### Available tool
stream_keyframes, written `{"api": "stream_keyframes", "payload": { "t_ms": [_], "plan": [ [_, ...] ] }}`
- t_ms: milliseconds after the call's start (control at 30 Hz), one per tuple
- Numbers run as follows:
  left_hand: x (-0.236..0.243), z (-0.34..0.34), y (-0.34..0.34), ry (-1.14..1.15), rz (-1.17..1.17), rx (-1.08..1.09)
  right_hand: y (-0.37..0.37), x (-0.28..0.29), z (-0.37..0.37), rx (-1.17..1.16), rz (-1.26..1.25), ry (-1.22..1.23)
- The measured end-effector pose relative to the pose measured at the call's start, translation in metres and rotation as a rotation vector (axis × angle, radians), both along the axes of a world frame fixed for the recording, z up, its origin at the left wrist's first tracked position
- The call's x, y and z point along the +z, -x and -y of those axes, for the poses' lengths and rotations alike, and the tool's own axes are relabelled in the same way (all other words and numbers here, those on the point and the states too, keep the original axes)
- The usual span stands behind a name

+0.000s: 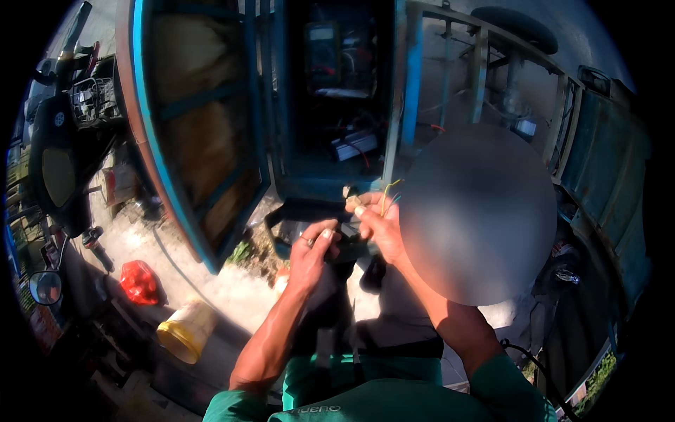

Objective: The person works on the electrical system of a teal three-wheeled vehicle, stripping wire ends and connecting them to a battery and control box. They use pliers and a multimeter to test connections and secure wires within the vehicle's under-seat compartment.

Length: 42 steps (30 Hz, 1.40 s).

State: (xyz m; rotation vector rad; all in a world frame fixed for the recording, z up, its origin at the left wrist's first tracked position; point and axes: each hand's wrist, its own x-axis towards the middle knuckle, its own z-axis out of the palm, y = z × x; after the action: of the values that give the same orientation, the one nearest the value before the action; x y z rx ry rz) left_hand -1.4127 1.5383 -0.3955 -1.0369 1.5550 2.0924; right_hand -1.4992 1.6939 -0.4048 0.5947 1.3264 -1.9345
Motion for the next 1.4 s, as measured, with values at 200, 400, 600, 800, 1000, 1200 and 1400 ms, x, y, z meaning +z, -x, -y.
{"api": "stream_keyframes", "payload": {
  "t_ms": [200, 400, 600, 800, 1000, 1200, 1400],
  "plan": [
    [-0.021, 0.009, 0.077, 0.08, 0.115, 0.059, 0.037, -0.048, 0.054, 0.054, -0.062, -0.046],
    [-0.069, 0.01, 0.142, 0.13, 0.111, 0.349, 0.088, -0.11, 0.061, 0.274, -0.027, -0.197],
    [-0.133, 0.019, 0.144, 0.042, 0.105, 0.305, 0.097, -0.158, 0.06, 0.335, -0.138, -0.221],
    [-0.202, 0.029, 0.147, -0.03, 0.209, 0.428, 0.119, -0.224, 0.057, 0.299, -0.032, -0.396],
    [-0.252, 0.03, 0.156, -0.118, 0.277, 0.416, 0.145, -0.349, 0.044, 0.85, -0.776, -1.005],
    [-0.268, 0.036, 0.166, -0.201, 0.314, 0.428, 0.181, -0.354, 0.068, 1.2, -0.432, -1.348],
    [-0.283, 0.046, 0.163, -0.233, 0.315, 0.434, 0.193, -0.32, 0.079, 0.799, -0.04, -1.251]
  ]
}}
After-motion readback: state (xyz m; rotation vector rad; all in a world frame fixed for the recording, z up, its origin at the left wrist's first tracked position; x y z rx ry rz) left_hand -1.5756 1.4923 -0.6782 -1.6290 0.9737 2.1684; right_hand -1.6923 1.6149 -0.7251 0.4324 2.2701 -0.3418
